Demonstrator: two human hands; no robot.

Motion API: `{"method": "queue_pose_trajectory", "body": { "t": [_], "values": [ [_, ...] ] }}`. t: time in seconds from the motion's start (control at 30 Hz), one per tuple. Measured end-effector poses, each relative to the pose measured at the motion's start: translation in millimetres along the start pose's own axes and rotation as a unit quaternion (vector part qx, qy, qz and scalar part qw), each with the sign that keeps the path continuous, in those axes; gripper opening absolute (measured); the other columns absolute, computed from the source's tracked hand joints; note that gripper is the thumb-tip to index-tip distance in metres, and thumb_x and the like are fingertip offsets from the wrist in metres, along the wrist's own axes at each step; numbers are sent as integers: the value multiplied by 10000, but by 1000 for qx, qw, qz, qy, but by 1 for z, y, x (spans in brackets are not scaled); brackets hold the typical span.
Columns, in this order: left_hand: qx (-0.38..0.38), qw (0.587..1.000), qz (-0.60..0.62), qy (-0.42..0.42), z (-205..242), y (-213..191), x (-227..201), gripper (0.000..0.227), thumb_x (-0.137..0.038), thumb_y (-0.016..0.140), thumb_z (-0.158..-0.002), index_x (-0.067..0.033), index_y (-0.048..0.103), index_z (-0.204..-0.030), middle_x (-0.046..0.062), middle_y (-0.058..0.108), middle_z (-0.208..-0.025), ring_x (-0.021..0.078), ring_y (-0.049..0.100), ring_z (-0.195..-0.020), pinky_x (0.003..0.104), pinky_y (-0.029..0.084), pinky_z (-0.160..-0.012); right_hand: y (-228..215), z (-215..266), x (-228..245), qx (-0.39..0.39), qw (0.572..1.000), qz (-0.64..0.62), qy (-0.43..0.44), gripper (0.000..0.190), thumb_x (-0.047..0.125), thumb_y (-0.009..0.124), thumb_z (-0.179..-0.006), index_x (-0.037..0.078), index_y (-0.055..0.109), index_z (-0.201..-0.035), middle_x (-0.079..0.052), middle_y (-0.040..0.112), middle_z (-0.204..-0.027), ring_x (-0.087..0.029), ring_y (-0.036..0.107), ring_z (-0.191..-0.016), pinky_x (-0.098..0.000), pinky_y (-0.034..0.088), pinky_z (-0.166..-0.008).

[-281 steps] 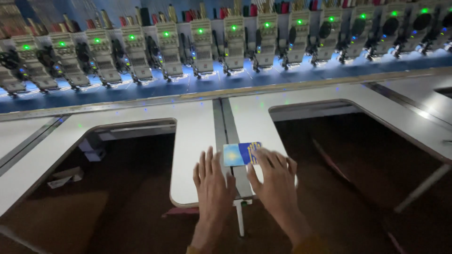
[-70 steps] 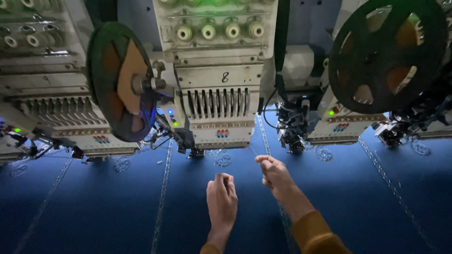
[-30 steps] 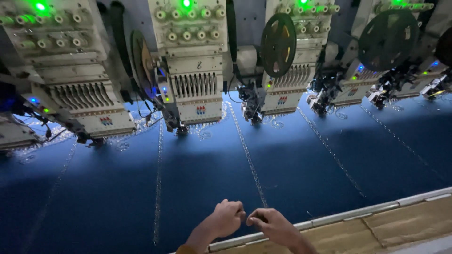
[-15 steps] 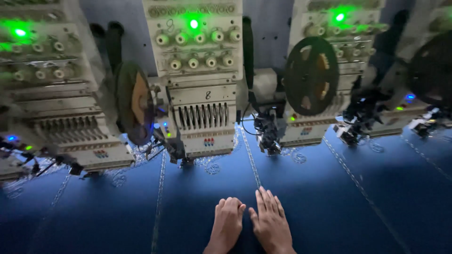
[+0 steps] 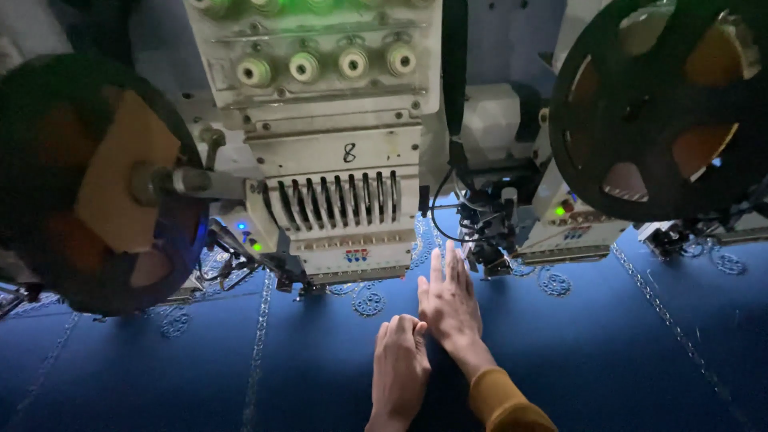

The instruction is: The person threads an industrial embroidery machine, pulling thread through the needle and guides by hand and smoothing the fabric on the machine bed.

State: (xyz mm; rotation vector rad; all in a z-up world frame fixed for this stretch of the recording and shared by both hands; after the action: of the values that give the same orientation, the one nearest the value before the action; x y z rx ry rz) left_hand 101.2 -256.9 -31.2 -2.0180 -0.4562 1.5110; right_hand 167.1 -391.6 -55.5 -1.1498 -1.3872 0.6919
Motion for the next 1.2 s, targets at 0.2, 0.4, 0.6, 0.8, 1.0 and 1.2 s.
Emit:
{"method": "queue_pose_trajectory", "body": {
  "t": [0.2,0.4,0.6,0.8,1.0,1.2],
  "values": [
    [20,997,-18,-77,0,7,6,242,-273,436,-1086,-150,548,-909,47,594,-883,235,513,-844,419,433,-793,15,-35,-4,-31,997,-15,68,720,483,331,-1030,25,297,-1584,-270,151,-1687,-400,240,-1525,-474,191,-1240],
    [-50,999,-2,3,-5,13,11,238,-260,460,-1069,-129,544,-889,94,589,-845,313,525,-831,455,409,-780,28,-55,-23,-48,997,-62,12,690,404,365,-1029,-44,329,-1554,-261,367,-1593,-399,315,-1482,-484,214,-1240],
    [-68,997,-19,-18,-14,21,16,254,-313,472,-1054,-159,586,-887,76,641,-822,313,577,-825,437,436,-799,11,11,-29,-42,985,-88,-144,568,197,421,-1038,2,357,-1567,-195,397,-1609,-309,357,-1493,-408,266,-1230],
    [-85,995,-43,2,-42,50,1,208,-191,635,-986,-118,644,-1181,71,727,-1111,275,661,-1008,400,512,-913,-41,47,-19,17,980,-179,-91,636,44,405,-1009,8,206,-1612,-137,209,-1708,-251,218,-1568,-374,244,-1243],
    [-79,994,-45,57,-90,89,-5,388,-120,628,-991,-38,565,-1365,157,670,-1129,318,685,-960,434,582,-883,-34,55,-44,-81,955,-283,46,576,83,398,-936,56,495,-1503,-118,511,-1569,-250,452,-1475,-351,329,-1220],
    [-157,982,-109,8,-137,125,-3,661,-281,773,-923,27,477,-1426,210,649,-1096,400,716,-856,426,601,-717,-37,68,-56,-124,911,-343,193,437,85,480,-848,172,799,-1133,-29,828,-1111,-183,760,-1016,-301,559,-916]
  ]
}}
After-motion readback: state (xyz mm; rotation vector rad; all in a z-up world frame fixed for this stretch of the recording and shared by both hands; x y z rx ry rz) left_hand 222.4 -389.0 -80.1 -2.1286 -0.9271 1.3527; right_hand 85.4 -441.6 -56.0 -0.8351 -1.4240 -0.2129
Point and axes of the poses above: each hand's wrist, its own z-axis away from the middle knuckle, its own y-axis out of the palm, x = y × z, the point moved 2 cm from there along -z, towards the middle knuckle
